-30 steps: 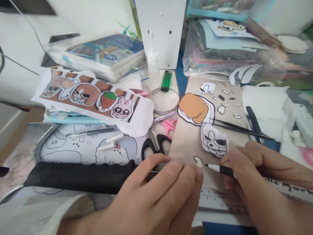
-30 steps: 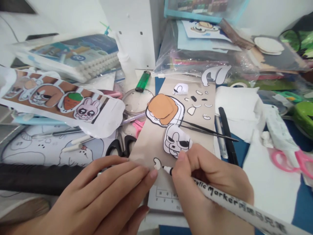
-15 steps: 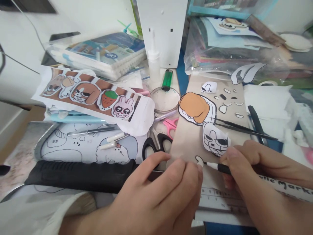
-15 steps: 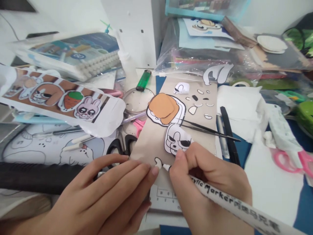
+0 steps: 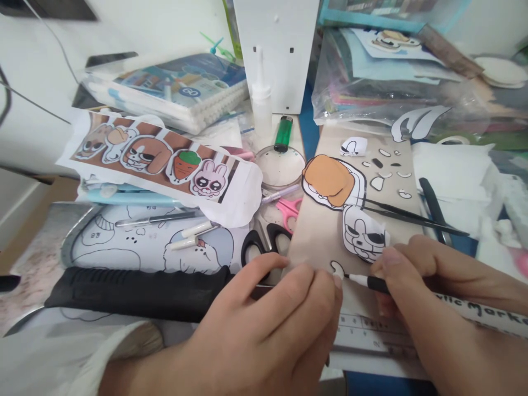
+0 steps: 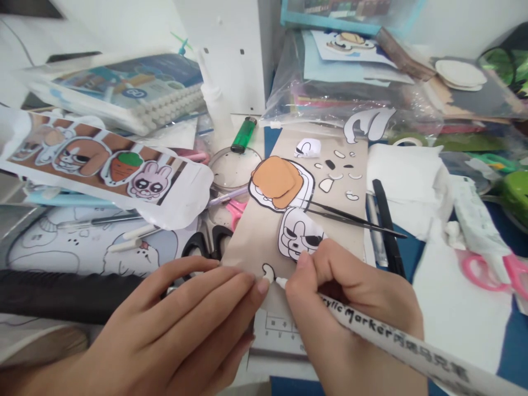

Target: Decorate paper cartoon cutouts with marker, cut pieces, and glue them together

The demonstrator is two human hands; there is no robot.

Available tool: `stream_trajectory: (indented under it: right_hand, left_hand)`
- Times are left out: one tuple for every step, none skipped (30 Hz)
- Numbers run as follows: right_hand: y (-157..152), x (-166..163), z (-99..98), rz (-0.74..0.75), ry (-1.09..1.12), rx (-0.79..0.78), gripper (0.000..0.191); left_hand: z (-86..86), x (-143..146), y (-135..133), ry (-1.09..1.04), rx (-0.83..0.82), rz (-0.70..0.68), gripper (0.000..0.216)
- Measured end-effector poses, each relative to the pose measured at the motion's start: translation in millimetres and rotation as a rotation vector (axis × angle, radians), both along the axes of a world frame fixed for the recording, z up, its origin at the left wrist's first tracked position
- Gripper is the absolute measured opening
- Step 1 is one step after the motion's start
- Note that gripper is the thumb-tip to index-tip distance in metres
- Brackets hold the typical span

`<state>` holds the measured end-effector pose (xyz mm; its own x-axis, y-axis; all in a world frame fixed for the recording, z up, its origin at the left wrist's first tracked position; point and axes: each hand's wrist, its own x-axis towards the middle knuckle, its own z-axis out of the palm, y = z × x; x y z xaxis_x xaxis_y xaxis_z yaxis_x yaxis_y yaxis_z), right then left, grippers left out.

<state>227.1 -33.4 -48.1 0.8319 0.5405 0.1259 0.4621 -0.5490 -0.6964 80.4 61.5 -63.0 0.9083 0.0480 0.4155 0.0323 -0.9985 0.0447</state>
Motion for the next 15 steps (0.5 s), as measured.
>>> stream_trajectory:
  right_hand:
    - [0.1,0.2,-0.6,0.006,-0.007,-0.003,0.031]
    - [0.2,0.2,-1.3,0.013,-0.014,-0.006,0.033]
    - [0.3,0.1,-2.0,0.014,-0.014,-0.008,0.034]
    - [0.4,-0.1,-2.3,0.010,-0.009,-0.005,0.033]
    - [0.3,-0.4,-2.3,0.006,0.007,-0.008,0.032]
    - [0.1,-0.7,-1.9,0.000,0.018,-0.008,0.031]
    - [-0.3,-0.9,-1.2,-0.007,0.030,-0.007,0.031]
    - [-0.6,-1.1,-0.3,-0.017,0.037,-0.005,0.031]
    - [-1.0,-1.1,0.5,-0.021,0.035,0.001,0.030]
    - [-1.3,-1.1,1.0,-0.023,0.035,0.004,0.029]
    - [-1.5,-1.1,1.3,-0.027,0.037,0.006,0.027]
    - [-1.6,-1.1,1.3,-0.034,0.037,0.012,0.026]
    - [-1.5,-1.2,1.1,-0.040,0.045,0.011,0.024]
    - [-1.4,-1.4,0.7,-0.049,0.044,0.018,0.024]
    - [-1.3,-1.7,0.4,-0.059,0.049,0.027,0.024]
  left_hand:
    - [0.2,-0.4,-0.8,0.016,-0.002,0.003,0.020]
    - [0.4,-0.8,-1.5,0.025,-0.003,0.003,0.021]
    - [0.6,-1.0,-1.9,0.038,-0.005,0.004,0.023]
    - [0.8,-1.1,-2.2,0.037,-0.007,0.006,0.024]
    - [1.0,-1.0,-2.1,0.029,-0.009,0.008,0.024]
    - [1.1,-0.7,-1.8,0.028,-0.013,0.010,0.023]
    - [1.2,-0.4,-1.3,0.027,-0.015,0.012,0.022]
    - [1.2,0.1,-0.8,0.028,-0.014,0.011,0.021]
    - [1.2,0.4,-0.4,0.028,-0.009,0.008,0.021]
    - [1.2,0.6,-0.2,0.028,-0.003,0.008,0.020]
    - [1.2,0.7,-0.3,0.031,-0.003,0.008,0.020]
    - [1.2,0.5,-0.6,0.028,-0.003,0.007,0.020]
    - [1.2,0.2,-1.0,0.029,-0.008,0.007,0.020]
    - [1.3,-0.1,-1.3,0.034,-0.014,0.008,0.020]
    - [1.4,-0.5,-1.4,0.039,-0.018,0.009,0.021]
